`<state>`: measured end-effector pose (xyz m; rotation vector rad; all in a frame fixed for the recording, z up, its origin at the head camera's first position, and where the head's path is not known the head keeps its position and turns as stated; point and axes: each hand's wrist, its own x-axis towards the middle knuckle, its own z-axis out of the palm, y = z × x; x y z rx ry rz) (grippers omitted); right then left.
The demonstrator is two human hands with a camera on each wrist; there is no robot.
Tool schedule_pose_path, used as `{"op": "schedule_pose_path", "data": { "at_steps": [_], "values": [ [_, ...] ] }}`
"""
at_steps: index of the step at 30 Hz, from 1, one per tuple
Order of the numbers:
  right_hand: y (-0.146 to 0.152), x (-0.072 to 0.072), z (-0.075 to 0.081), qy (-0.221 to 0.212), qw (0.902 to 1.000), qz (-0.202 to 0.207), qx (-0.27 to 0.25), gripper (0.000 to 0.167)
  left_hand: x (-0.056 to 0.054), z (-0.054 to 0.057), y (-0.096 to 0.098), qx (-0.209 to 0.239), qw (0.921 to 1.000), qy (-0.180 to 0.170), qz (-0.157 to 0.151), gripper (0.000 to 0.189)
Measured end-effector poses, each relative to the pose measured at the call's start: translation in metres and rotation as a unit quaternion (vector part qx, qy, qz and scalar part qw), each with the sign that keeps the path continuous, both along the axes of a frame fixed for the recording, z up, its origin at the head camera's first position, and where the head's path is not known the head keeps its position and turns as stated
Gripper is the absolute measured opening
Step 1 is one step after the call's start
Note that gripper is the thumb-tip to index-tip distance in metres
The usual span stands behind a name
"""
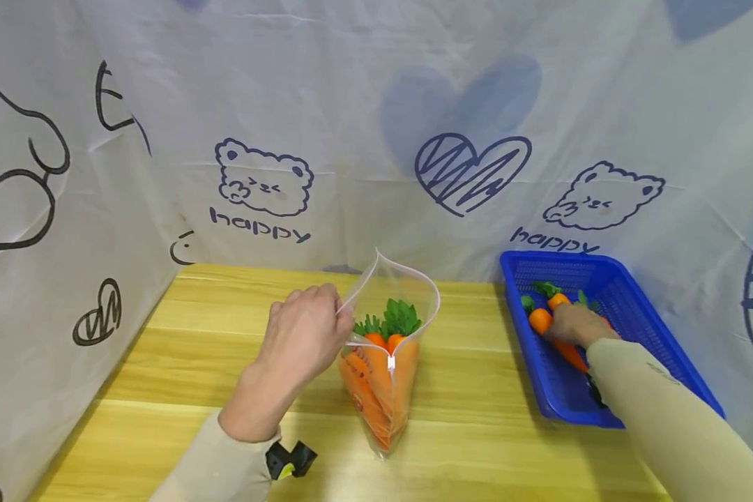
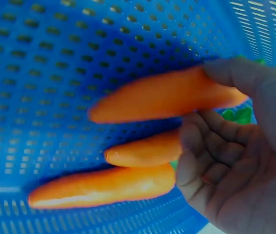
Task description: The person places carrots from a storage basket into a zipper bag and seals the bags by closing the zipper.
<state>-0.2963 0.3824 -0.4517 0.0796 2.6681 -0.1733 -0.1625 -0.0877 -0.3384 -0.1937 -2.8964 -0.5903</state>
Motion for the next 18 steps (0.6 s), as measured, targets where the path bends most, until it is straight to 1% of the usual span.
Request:
{"op": "schedule_pose_path", "data": {
  "at_steps": [4, 7, 12, 18],
  "values": [
    [-0.001, 0.006, 0.003, -0.016, 0.9997, 0.02, -0.003, 0.033, 0.0, -0.001, 0.001, 0.004, 1.0, 0.001, -0.003, 0.016],
    [-0.003, 0.007, 0.002, 0.001, 0.9994, 0.034, -0.01, 0.033, 0.001, -0.001, 0.001, 0.007, 1.0, 0.0, -0.003, 0.015],
    [0.0, 0.005, -0.005, 0.033, 0.9988, 0.034, -0.01, 0.043, 0.001, -0.001, 0.002, 0.009, 1.0, 0.0, -0.003, 0.014],
    [0.001, 0.002, -0.011, 0.053, 0.9985, -0.01, -0.004, 0.064, 0.001, -0.002, 0.001, 0.007, 1.0, -0.002, 0.0, 0.015]
  ]
}}
